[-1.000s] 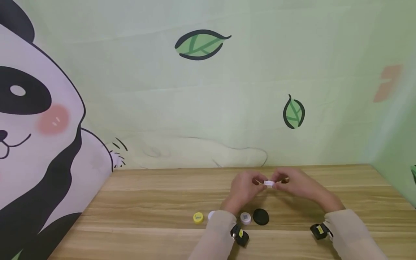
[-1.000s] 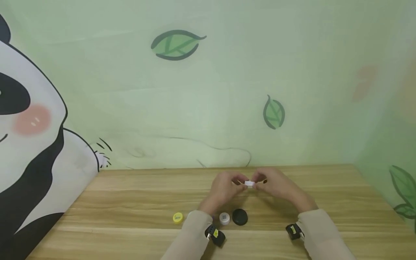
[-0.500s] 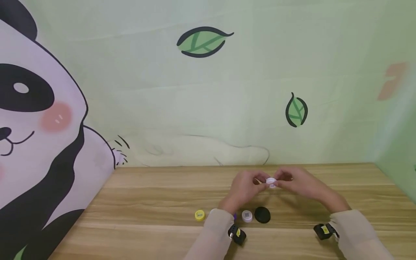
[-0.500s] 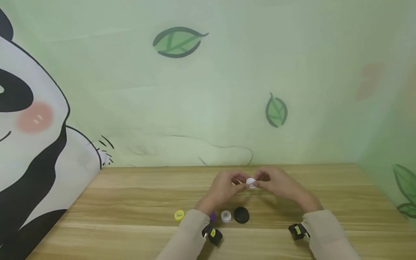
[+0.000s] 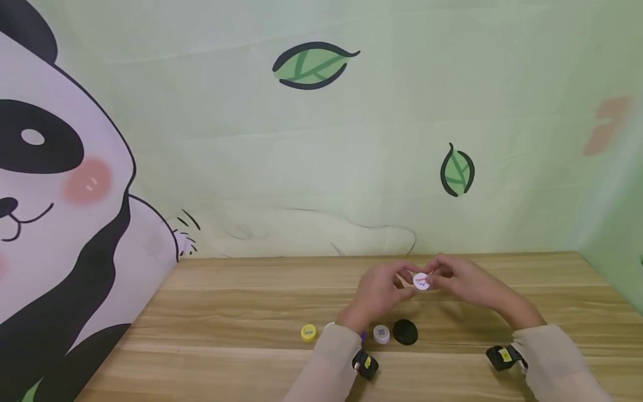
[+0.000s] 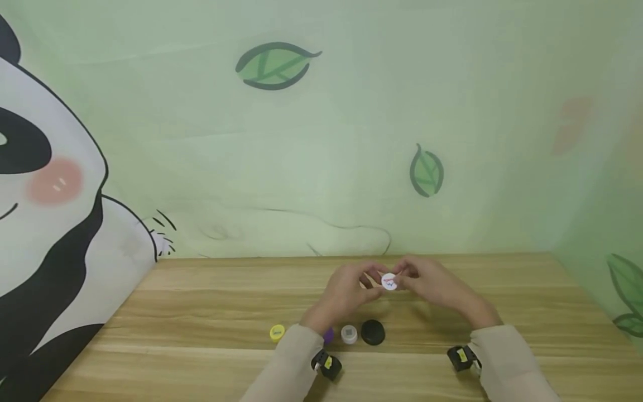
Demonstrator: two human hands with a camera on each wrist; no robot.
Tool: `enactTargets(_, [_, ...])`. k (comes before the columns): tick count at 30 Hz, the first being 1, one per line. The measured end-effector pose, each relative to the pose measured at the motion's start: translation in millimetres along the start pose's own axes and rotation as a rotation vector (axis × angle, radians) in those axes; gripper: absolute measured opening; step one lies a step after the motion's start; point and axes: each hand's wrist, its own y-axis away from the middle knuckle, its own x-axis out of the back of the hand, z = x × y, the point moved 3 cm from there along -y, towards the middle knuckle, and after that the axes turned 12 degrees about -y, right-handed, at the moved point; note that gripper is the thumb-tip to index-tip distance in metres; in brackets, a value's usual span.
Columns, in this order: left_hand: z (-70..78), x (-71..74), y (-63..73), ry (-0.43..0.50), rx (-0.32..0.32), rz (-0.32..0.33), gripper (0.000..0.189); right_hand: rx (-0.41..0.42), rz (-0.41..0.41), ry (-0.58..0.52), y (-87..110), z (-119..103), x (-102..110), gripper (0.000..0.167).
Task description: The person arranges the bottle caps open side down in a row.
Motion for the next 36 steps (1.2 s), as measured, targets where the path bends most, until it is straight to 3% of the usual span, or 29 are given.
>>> enactTargets(13, [3.0,2.7,2.4,0.032,-0.003,-0.032,0.025,0.047,-0.097,-0.043,2.5,-5,2,0.021])
enactTargets(20, [1.5,0.8,2.9,0.057,0.027,-0.080,0.022,0.038,-0.140,-0.059,2.5,-3,1,0.021])
enactTargets(29, [1.9,-2.1,5.2,0.125,0.032,-0.180,0.016,-0.061,-0.201,-0.075,7.9,-1,-2,0.022])
enactTargets(36, [3.4,-4.6,6.4,0.117,-0.004,-0.241,0.018,-0.091,-0.254,-0.100,10.1,4,-3,0.024])
